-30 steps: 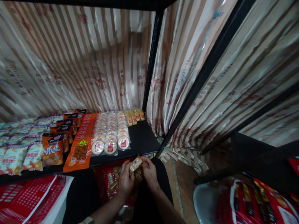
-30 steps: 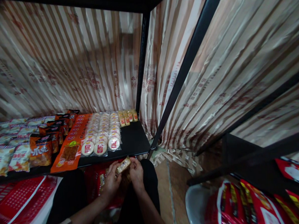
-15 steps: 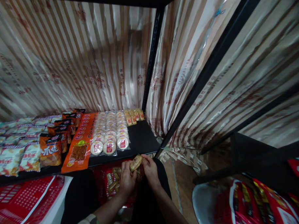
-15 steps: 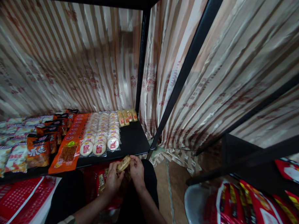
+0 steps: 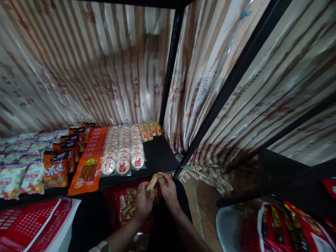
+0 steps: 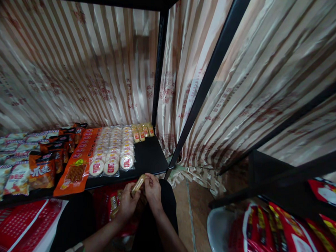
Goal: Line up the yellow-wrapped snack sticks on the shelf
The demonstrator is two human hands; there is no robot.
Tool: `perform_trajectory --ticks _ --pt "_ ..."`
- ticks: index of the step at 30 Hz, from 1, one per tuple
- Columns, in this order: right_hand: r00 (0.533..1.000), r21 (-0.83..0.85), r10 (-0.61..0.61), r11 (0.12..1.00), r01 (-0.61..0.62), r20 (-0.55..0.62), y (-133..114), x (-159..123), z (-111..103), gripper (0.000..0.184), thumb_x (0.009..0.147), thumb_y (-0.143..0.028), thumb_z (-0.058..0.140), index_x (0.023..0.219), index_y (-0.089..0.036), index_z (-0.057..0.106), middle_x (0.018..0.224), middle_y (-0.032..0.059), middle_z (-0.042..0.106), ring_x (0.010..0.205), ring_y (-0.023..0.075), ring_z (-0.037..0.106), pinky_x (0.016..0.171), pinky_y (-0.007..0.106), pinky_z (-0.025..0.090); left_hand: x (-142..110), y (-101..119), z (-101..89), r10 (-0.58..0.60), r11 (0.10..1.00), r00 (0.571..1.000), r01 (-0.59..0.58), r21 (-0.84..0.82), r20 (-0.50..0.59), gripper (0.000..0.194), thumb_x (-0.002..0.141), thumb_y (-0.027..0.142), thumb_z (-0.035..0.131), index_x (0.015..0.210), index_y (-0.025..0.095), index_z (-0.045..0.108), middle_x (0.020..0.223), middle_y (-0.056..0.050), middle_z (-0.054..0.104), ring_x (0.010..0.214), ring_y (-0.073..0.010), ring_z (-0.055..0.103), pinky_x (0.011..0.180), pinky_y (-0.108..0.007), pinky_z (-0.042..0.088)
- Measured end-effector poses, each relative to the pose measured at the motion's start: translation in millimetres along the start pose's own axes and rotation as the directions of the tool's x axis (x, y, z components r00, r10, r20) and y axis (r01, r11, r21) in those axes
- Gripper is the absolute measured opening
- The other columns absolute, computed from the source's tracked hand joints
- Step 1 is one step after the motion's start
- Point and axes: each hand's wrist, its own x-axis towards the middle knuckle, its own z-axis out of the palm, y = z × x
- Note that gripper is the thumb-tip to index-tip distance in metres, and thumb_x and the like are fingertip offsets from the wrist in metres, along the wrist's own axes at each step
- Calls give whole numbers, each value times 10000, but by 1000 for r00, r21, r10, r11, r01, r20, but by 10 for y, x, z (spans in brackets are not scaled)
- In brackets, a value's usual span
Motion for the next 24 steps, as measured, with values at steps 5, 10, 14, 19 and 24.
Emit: perform_trajectory --ticks 5,10,14,19,24 --pt "996 -63 -86 994 86 -2 97 17 -32 288 727 -363 497 882 -179 655 918 73 659 837 191 614 789 330 491 -3 91 -33 -135 983 987 144 -111 86 270 757 370 452 902 164 547 843 -66 629 812 -191 594 745 -329 457" --pt "990 -150 -142 978 141 4 116 26 -46 281 739 -312 459 875 -191 673 919 64 658 850 182 606 817 338 478 -20 145 -36 -266 924 948 303 -235 177 389 741 474 459 941 147 527 726 -34 611 646 -147 583 564 -248 443" --pt "980 -234 -201 952 198 10 68 6 -61 283 756 -273 436 884 -196 676 926 61 657 866 174 599 841 337 465 -29 174 -38 -341 864 919 390 -317 200 458 684 544 514 909 145 529 614 1 587 553 -120 557 508 -218 408" --pt "970 -309 -243 921 238 25 26 -16 -77 298 761 -234 415 902 -201 675 920 57 653 859 161 597 833 309 467 -10 141 -18 -354 808 904 424 -408 238 494 631 604 546 824 151 516 502 25 567 455 -93 504 492 -216 388" --pt "968 -383 -246 890 248 55 21 -20 -101 301 757 -215 419 914 -194 675 930 66 644 866 170 592 831 313 469 34 79 5 -367 787 888 455 -417 276 527 603 646 531 784 152 494 421 56 502 373 -76 443 417 -200 332"
